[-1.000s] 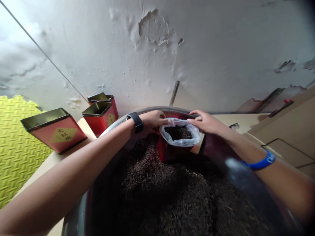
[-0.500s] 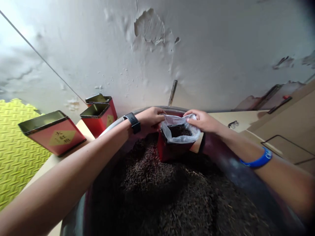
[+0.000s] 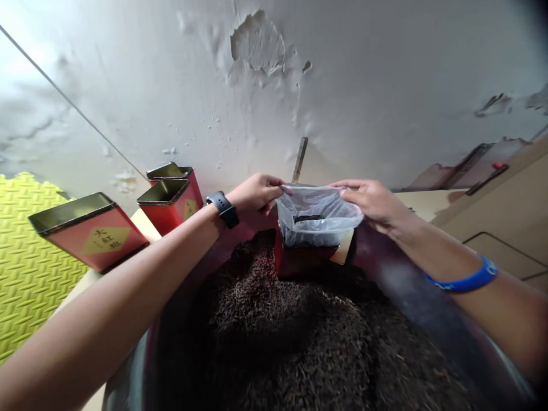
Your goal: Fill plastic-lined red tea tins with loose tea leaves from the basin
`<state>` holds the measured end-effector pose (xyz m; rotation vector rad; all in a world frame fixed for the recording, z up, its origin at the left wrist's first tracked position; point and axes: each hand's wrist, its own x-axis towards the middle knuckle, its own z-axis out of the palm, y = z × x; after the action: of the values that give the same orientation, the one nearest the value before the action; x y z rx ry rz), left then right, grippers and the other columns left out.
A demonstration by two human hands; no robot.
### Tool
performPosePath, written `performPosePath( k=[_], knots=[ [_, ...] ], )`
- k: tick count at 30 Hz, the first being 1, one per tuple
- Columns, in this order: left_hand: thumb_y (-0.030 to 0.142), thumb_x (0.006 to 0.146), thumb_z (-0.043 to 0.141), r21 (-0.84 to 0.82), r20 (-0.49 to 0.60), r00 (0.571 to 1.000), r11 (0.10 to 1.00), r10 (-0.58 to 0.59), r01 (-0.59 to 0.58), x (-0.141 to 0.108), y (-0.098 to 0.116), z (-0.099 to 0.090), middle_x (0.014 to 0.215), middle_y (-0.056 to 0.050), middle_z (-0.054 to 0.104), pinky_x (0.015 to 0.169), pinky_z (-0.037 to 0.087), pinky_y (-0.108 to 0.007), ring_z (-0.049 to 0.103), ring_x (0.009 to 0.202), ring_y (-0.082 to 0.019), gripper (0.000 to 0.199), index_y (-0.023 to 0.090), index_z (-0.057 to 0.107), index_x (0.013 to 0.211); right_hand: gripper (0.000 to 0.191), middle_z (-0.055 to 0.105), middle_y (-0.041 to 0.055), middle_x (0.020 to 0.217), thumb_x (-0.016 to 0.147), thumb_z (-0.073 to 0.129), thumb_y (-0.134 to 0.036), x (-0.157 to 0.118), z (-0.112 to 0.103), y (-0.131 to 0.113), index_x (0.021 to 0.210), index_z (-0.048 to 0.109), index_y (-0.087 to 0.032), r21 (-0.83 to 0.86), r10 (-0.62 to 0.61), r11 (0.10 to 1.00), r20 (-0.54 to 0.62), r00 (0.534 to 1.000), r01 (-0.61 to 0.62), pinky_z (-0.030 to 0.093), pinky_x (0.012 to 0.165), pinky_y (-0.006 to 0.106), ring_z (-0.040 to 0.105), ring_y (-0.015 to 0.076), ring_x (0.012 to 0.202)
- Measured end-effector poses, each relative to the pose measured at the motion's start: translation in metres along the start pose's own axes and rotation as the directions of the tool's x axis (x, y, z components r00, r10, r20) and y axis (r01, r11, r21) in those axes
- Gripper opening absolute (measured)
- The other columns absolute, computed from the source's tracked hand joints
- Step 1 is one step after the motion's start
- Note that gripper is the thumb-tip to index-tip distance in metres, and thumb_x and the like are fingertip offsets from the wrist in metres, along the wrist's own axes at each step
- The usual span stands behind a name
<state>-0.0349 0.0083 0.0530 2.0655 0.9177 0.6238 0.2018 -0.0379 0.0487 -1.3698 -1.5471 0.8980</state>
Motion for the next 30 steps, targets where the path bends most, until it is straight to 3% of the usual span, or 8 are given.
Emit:
performPosePath(
  k=[5, 8, 12, 15, 19, 23, 27, 30],
  knots=[
    [0.034, 0.085, 0.043, 0.04, 0.15, 0.988, 0.998, 0.037, -0.043, -0.001, 0.002, -0.005, 0.056, 0.001, 0.056, 0.049, 0.037, -0.02, 0.049, 0.047, -0.008, 0.037, 0.015, 0.051, 0.115, 0.023, 0.061, 0.0034, 0.067, 0.074, 0.055, -0.023, -0.002, 0.0, -0.002, 0.095, 0.063, -0.018, -0.009, 0.019, 1.0, 0.083, 0.996, -0.019, 0.038, 0.041, 0.024, 0.049, 0.0104, 0.048],
    [0.039, 0.079, 0.053, 0.025, 0.186, 0.976, 0.992, 0.115, -0.122, -0.002, 0.0, -0.012, 0.087, -0.005, 0.064, 0.063, 0.043, -0.022, 0.058, 0.071, -0.012, 0.048, 0.019, 0.044, 0.122, 0.019, 0.055, 0.0009, 0.06, 0.077, 0.052, -0.022, 0.003, -0.006, 0.005, 0.094, 0.059, -0.018, 0.078, -0.004, 0.997, -0.019, 1.0, 0.005, 0.038, 0.038, 0.022, 0.044, 0.0086, 0.043],
    [0.037, 0.062, 0.07, 0.071, 0.292, 0.914, 0.947, 0.281, -0.313, 0.002, -0.011, -0.001, 0.109, -0.01, 0.058, 0.084, 0.042, -0.033, 0.051, 0.103, -0.02, 0.072, 0.019, 0.04, 0.126, 0.013, 0.058, 0.0031, 0.071, 0.076, 0.051, -0.017, 0.008, -0.009, 0.012, 0.089, 0.053, -0.019, 0.237, 0.006, 0.972, -0.029, 1.0, 0.001, 0.05, 0.054, 0.026, 0.055, 0.0123, 0.059],
    [0.046, 0.061, 0.068, 0.276, 0.184, 0.931, 0.893, 0.314, -0.356, 0.007, -0.02, 0.025, 0.119, -0.012, 0.052, 0.094, 0.033, -0.048, 0.046, 0.111, -0.026, 0.073, 0.02, 0.043, 0.124, 0.013, 0.062, 0.0063, 0.088, 0.079, 0.051, -0.02, 0.002, 0.003, 0.011, 0.091, 0.051, -0.02, 0.325, -0.042, 0.946, 0.156, 0.987, -0.011, 0.051, 0.077, 0.033, 0.06, 0.0161, 0.082],
    [0.053, 0.068, 0.059, 0.425, 0.005, 0.929, 0.84, 0.37, -0.337, 0.009, -0.021, 0.056, 0.127, -0.011, 0.046, 0.095, 0.017, -0.064, 0.041, 0.116, -0.029, 0.07, 0.023, 0.035, 0.127, 0.013, 0.063, 0.0087, 0.098, 0.08, 0.053, -0.024, -0.015, 0.029, 0.004, 0.091, 0.053, -0.017, 0.354, -0.161, 0.935, 0.387, 0.908, 0.015, 0.045, 0.089, 0.036, 0.059, 0.0171, 0.093],
    [0.039, 0.078, 0.054, 0.448, 0.022, 0.893, 0.794, 0.449, -0.41, 0.007, -0.016, 0.066, 0.105, -0.004, 0.059, 0.099, 0.026, -0.051, 0.054, 0.095, -0.018, 0.034, 0.02, 0.052, 0.107, 0.016, 0.064, 0.0083, 0.095, 0.08, 0.054, -0.026, -0.024, 0.039, 0.001, 0.092, 0.054, -0.016, 0.359, -0.246, 0.93, 0.432, 0.867, 0.085, 0.045, 0.088, 0.036, 0.06, 0.0168, 0.09],
    [0.032, 0.086, 0.041, 0.489, 0.073, 0.912, 0.782, 0.405, -0.386, 0.005, -0.013, 0.059, 0.078, -0.002, 0.062, 0.067, 0.043, -0.028, 0.054, 0.065, -0.012, 0.023, 0.017, 0.059, 0.089, 0.025, 0.065, 0.0072, 0.089, 0.081, 0.05, -0.033, -0.02, 0.025, -0.001, 0.102, 0.053, -0.019, 0.283, -0.251, 0.947, 0.358, 0.899, 0.152, 0.048, 0.079, 0.036, 0.061, 0.0177, 0.083],
    [0.022, 0.086, 0.041, 0.54, 0.122, 0.857, 0.691, 0.501, -0.481, 0.003, -0.009, 0.051, 0.088, -0.002, 0.062, 0.069, 0.042, -0.025, 0.054, 0.076, -0.013, 0.02, 0.019, 0.059, 0.095, 0.031, 0.063, 0.0038, 0.08, 0.084, 0.043, -0.039, -0.012, 0.011, -0.001, 0.109, 0.05, -0.021, 0.13, -0.286, 0.956, 0.23, 0.93, 0.262, 0.048, 0.066, 0.033, 0.059, 0.0149, 0.067]
  ],
)
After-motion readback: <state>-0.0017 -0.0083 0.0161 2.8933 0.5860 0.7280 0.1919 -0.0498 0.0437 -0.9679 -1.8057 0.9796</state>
